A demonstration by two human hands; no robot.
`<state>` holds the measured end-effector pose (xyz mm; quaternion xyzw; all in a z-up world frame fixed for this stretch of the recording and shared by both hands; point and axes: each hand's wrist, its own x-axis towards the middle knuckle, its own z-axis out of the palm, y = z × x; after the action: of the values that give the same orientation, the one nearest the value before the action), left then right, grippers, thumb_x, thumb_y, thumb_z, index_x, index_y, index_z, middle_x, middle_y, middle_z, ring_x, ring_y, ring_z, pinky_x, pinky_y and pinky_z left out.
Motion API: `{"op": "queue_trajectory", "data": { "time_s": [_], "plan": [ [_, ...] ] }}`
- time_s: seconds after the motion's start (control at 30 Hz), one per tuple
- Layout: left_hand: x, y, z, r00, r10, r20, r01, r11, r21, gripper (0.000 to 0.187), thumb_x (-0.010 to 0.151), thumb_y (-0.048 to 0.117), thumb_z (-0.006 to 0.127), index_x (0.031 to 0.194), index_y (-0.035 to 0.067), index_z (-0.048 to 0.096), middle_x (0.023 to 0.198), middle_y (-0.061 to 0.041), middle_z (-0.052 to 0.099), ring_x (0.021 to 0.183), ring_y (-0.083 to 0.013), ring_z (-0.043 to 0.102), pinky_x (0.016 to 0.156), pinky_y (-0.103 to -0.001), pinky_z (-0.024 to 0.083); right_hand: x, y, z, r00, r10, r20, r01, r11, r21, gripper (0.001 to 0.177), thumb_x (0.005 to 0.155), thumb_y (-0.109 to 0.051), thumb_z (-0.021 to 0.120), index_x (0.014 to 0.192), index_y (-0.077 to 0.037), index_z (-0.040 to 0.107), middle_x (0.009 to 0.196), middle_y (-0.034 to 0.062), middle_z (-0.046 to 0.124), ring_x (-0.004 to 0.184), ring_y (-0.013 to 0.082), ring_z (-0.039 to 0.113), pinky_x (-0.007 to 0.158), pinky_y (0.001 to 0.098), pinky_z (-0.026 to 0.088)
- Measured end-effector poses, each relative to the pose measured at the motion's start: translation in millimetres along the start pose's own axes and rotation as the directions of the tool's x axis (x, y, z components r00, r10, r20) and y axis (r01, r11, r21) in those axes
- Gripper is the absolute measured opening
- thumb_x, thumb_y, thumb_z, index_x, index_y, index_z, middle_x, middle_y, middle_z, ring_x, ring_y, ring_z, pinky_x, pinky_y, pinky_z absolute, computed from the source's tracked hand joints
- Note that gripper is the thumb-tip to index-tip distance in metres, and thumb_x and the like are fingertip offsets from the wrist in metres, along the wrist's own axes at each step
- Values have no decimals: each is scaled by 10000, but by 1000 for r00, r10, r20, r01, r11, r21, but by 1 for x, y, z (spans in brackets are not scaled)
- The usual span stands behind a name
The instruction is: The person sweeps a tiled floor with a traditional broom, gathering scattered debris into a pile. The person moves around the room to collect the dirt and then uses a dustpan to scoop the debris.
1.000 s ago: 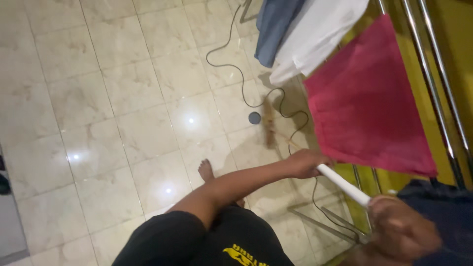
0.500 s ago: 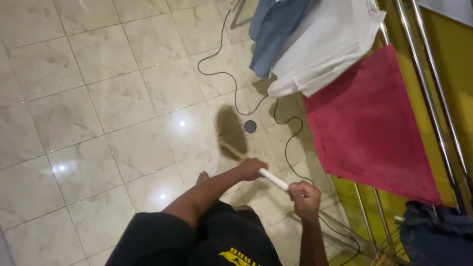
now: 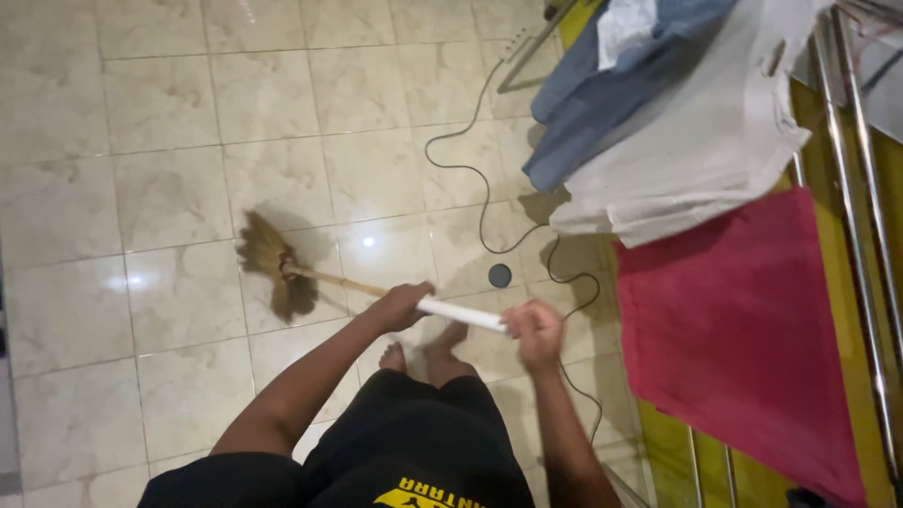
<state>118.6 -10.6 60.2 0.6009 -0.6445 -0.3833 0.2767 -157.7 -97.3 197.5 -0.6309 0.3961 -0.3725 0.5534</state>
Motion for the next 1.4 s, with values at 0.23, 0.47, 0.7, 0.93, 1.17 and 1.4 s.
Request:
{"op": "queue_trajectory", "data": {
  "time_s": [0.23, 0.47, 0.7, 0.93, 1.17, 1.4],
  "plan": [
    [112, 134, -29, 925, 279, -259, -335, 919, -206, 201, 869, 125, 755, 1001, 105, 604, 905, -136, 682, 872, -394, 661, 744, -476, 517, 86, -162, -85, 913, -409, -10, 388, 857, 338, 316, 1114, -145, 531, 836, -121, 382, 621, -18, 356, 522, 144, 431, 547, 387, 409],
    [217, 188, -40, 876, 418, -242, -474, 841, -263, 208, 831, 129, 696, 1011, 146, 594, 955, -82, 693, 953, -331, 679, 812, -457, 521, 126, -220, -87, 820, -572, -7, 572, 819, 58, 228, 1091, -148, 611, 924, -17, 526, 684, 52, 550, 573, 134, 557, 609, 369, 558],
    [296, 59, 11, 975, 128, -182, -156, 977, -149, 190, 855, 173, 714, 1010, 167, 604, 970, -97, 700, 930, -351, 674, 761, -461, 512, 202, -107, -54, 975, -149, 167, 207, 885, -416, 114, 942, -147, 678, 877, -61, 644, 738, -8, 605, 651, 51, 546, 555, 226, 444],
    [223, -46, -12, 965, -251, -81, 247, 967, -56, 226, 893, 303, 737, 1019, 173, 602, 978, -112, 707, 913, -369, 668, 760, -488, 508, 242, 16, -18, 952, 115, 285, -114, 993, -20, 210, 998, -133, 651, 821, -42, 583, 674, -16, 599, 583, 27, 500, 517, 209, 396],
    [206, -36, -92, 932, -354, -81, 361, 927, 103, 214, 906, 302, 710, 1038, 174, 602, 930, -115, 721, 922, -371, 674, 769, -508, 495, 289, 20, -5, 971, 6, 238, -79, 952, 297, 223, 1061, -98, 565, 846, -43, 541, 661, 9, 572, 581, 91, 534, 708, 298, 582],
    [285, 28, -157, 967, 52, -250, -69, 996, -61, 186, 886, 193, 750, 983, 109, 616, 901, -138, 687, 885, -396, 658, 751, -494, 506, 371, -66, -67, 899, -432, 66, 429, 843, -325, 404, 1135, -129, 463, 732, -119, 438, 657, 0, 413, 522, 103, 461, 473, 302, 459]
  ]
}}
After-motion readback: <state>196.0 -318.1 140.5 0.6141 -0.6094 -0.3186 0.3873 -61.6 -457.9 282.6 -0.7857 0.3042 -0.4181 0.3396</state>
